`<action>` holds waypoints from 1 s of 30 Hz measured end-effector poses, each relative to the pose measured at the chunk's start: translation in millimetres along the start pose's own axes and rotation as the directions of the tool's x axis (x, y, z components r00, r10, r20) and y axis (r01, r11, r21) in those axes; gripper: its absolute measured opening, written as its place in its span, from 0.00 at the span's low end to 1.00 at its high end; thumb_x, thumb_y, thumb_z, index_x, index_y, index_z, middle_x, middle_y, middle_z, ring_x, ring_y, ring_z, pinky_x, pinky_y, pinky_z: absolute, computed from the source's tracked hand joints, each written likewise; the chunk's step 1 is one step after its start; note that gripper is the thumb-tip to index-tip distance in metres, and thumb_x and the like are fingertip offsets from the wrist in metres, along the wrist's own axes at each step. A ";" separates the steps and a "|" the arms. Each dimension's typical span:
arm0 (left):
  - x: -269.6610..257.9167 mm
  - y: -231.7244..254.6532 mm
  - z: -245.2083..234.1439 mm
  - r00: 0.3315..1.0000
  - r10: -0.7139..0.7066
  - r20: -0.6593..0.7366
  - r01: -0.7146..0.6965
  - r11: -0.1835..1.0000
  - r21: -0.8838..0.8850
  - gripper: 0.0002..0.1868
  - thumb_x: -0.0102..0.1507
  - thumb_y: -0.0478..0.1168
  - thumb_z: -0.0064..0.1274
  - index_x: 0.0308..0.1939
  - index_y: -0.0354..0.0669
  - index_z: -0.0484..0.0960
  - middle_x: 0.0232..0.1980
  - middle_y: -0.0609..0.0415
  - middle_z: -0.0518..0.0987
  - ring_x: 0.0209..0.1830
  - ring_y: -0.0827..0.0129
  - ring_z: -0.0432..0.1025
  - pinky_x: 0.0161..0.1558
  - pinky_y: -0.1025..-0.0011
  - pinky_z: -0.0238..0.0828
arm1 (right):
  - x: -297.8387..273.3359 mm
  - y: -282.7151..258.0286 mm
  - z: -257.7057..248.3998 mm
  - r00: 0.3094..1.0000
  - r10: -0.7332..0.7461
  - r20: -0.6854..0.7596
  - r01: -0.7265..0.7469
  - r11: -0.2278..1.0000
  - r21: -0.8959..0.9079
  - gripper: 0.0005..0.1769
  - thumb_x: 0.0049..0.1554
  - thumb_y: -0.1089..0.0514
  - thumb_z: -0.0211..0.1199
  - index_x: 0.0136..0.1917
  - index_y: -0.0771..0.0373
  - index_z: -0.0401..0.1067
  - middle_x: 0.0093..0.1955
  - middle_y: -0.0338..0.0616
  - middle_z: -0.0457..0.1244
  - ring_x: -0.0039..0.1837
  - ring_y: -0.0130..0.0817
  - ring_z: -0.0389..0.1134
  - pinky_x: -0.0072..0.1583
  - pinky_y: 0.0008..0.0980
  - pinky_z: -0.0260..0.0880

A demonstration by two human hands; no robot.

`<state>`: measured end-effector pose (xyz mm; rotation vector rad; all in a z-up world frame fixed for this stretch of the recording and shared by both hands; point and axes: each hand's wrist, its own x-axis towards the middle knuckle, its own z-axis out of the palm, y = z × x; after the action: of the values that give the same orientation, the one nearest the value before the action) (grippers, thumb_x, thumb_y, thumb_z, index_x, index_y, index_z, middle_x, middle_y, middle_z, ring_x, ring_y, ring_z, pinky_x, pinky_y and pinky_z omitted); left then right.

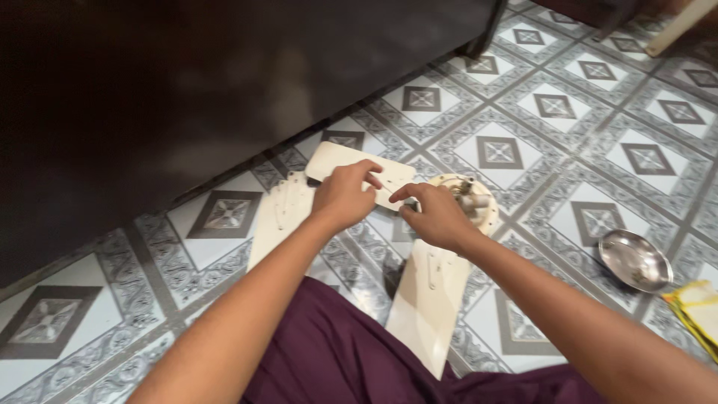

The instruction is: The person sits on the floor and uses a red screwdriver to loosen and remove screws from the blades of a ceiling fan. They detach one blade and set it aside, then continue to loosen screws on the remaining blades.

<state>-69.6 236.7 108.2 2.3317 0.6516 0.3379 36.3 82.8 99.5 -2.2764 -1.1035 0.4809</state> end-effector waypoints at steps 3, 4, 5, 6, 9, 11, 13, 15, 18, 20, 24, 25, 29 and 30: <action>-3.2 40.9 34.2 0.999 0.025 0.027 -0.024 0.999 -0.041 0.19 0.60 0.39 0.53 0.56 0.57 0.81 0.49 0.63 0.86 0.49 0.60 0.80 0.52 0.60 0.75 | -20.1 35.3 -19.5 0.965 -0.240 -0.102 0.223 0.963 -0.154 0.16 0.52 0.60 0.61 0.53 0.58 0.80 0.48 0.50 0.71 0.52 0.45 0.72 0.63 0.46 0.66; -7.0 50.5 48.4 0.999 0.033 0.034 -0.031 0.998 -0.062 0.19 0.61 0.40 0.52 0.56 0.57 0.81 0.49 0.63 0.86 0.50 0.59 0.79 0.52 0.60 0.75 | -27.4 50.2 -24.5 0.968 -0.229 -0.099 0.206 0.958 -0.199 0.15 0.53 0.59 0.62 0.53 0.58 0.80 0.48 0.50 0.71 0.52 0.46 0.71 0.64 0.47 0.64; -12.0 56.8 62.6 0.998 0.041 0.040 -0.037 0.996 -0.084 0.18 0.61 0.40 0.52 0.56 0.56 0.81 0.50 0.62 0.86 0.51 0.58 0.78 0.53 0.59 0.75 | -35.5 66.7 -29.7 0.971 -0.217 -0.096 0.188 0.951 -0.244 0.14 0.53 0.59 0.63 0.53 0.57 0.80 0.49 0.49 0.71 0.52 0.47 0.71 0.66 0.48 0.63; -19.9 58.9 76.8 0.995 0.103 0.003 -0.103 0.992 -0.071 0.18 0.61 0.39 0.52 0.56 0.54 0.81 0.51 0.58 0.84 0.53 0.57 0.76 0.54 0.59 0.73 | -45.4 84.8 -36.0 0.972 -0.226 -0.062 0.194 0.924 -0.329 0.15 0.52 0.58 0.64 0.54 0.57 0.79 0.50 0.48 0.70 0.54 0.49 0.70 0.63 0.49 0.64; -45.2 52.3 114.1 0.945 0.321 -0.058 -0.320 0.947 0.030 0.19 0.59 0.36 0.53 0.55 0.47 0.80 0.57 0.51 0.79 0.59 0.55 0.70 0.57 0.55 0.68 | -80.7 141.8 -61.5 0.979 -0.196 0.047 0.192 0.835 -0.515 0.17 0.49 0.56 0.67 0.54 0.54 0.77 0.54 0.43 0.70 0.59 0.52 0.66 0.58 0.49 0.67; -49.8 44.0 131.8 0.866 0.499 -0.008 -0.492 0.856 0.161 0.22 0.55 0.33 0.53 0.54 0.42 0.79 0.62 0.48 0.74 0.62 0.53 0.66 0.56 0.51 0.63 | -103.2 178.7 -83.4 0.987 -0.119 0.107 0.159 0.808 -0.568 0.18 0.48 0.55 0.68 0.54 0.50 0.77 0.55 0.40 0.70 0.61 0.49 0.67 0.59 0.49 0.67; -43.1 40.2 141.7 0.842 0.540 0.016 -0.527 0.815 0.243 0.21 0.56 0.33 0.53 0.54 0.42 0.80 0.64 0.49 0.73 0.64 0.55 0.65 0.58 0.53 0.62 | -120.5 207.5 -103.9 0.971 0.081 0.225 0.044 0.863 -0.504 0.24 0.47 0.48 0.72 0.56 0.51 0.74 0.56 0.39 0.70 0.60 0.45 0.70 0.60 0.45 0.70; -35.3 39.4 143.1 0.858 0.512 0.031 -0.498 0.816 0.294 0.19 0.57 0.34 0.53 0.53 0.40 0.80 0.64 0.49 0.73 0.64 0.56 0.65 0.59 0.54 0.62 | -129.7 226.2 -109.9 0.906 0.282 0.316 -0.072 0.837 -0.542 0.30 0.46 0.42 0.76 0.58 0.51 0.72 0.56 0.39 0.70 0.61 0.42 0.71 0.61 0.43 0.72; -28.4 40.6 134.0 0.944 0.323 0.068 -0.326 0.884 0.335 0.16 0.60 0.38 0.54 0.51 0.39 0.79 0.61 0.49 0.73 0.61 0.56 0.67 0.59 0.54 0.67 | -146.8 244.5 -102.0 0.791 0.494 0.361 -0.135 0.716 -0.685 0.36 0.45 0.37 0.79 0.60 0.50 0.70 0.56 0.40 0.69 0.63 0.41 0.70 0.62 0.42 0.72; -28.5 41.2 128.5 0.986 0.126 0.106 -0.158 0.906 0.393 0.15 0.63 0.41 0.53 0.50 0.38 0.77 0.59 0.48 0.72 0.59 0.54 0.70 0.56 0.55 0.71 | -154.8 254.2 -86.1 0.777 0.490 0.395 -0.075 0.696 -0.714 0.36 0.45 0.34 0.80 0.59 0.51 0.72 0.57 0.43 0.68 0.63 0.44 0.69 0.63 0.42 0.71; -29.4 36.5 124.7 0.966 -0.151 0.211 0.059 0.920 0.387 0.22 0.66 0.52 0.52 0.56 0.41 0.71 0.59 0.45 0.75 0.56 0.49 0.74 0.53 0.48 0.72 | -154.8 271.6 -61.8 0.818 0.433 0.378 -0.075 0.733 -0.676 0.24 0.51 0.40 0.70 0.59 0.46 0.73 0.55 0.42 0.69 0.62 0.45 0.70 0.62 0.44 0.70; -28.3 35.1 125.7 0.942 -0.207 0.266 0.094 0.918 0.384 0.22 0.67 0.53 0.49 0.58 0.44 0.70 0.58 0.44 0.77 0.57 0.47 0.74 0.55 0.47 0.71 | -153.2 274.9 -61.4 0.827 0.429 0.363 -0.092 0.741 -0.666 0.21 0.53 0.42 0.67 0.59 0.45 0.73 0.55 0.42 0.69 0.61 0.45 0.70 0.61 0.45 0.70; -27.0 29.8 133.7 0.927 -0.225 0.300 0.120 0.936 0.332 0.17 0.70 0.51 0.43 0.57 0.47 0.74 0.53 0.43 0.82 0.58 0.47 0.76 0.56 0.48 0.71 | -153.4 272.7 -72.7 0.833 0.493 0.251 -0.253 0.743 -0.619 0.20 0.63 0.38 0.53 0.61 0.49 0.68 0.52 0.45 0.70 0.57 0.46 0.73 0.58 0.49 0.71; -26.2 28.6 134.8 0.915 -0.239 0.326 0.148 0.948 0.280 0.17 0.70 0.51 0.43 0.56 0.47 0.75 0.51 0.43 0.83 0.53 0.48 0.79 0.57 0.51 0.72 | -152.8 267.6 -76.8 0.854 0.473 0.217 -0.268 0.757 -0.596 0.20 0.63 0.37 0.52 0.62 0.47 0.67 0.51 0.44 0.71 0.56 0.47 0.73 0.57 0.49 0.71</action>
<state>-26.9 130.5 27.2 2.4472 0.7712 -0.2727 146.2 -199.6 4.3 -3.0482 -1.0336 0.8613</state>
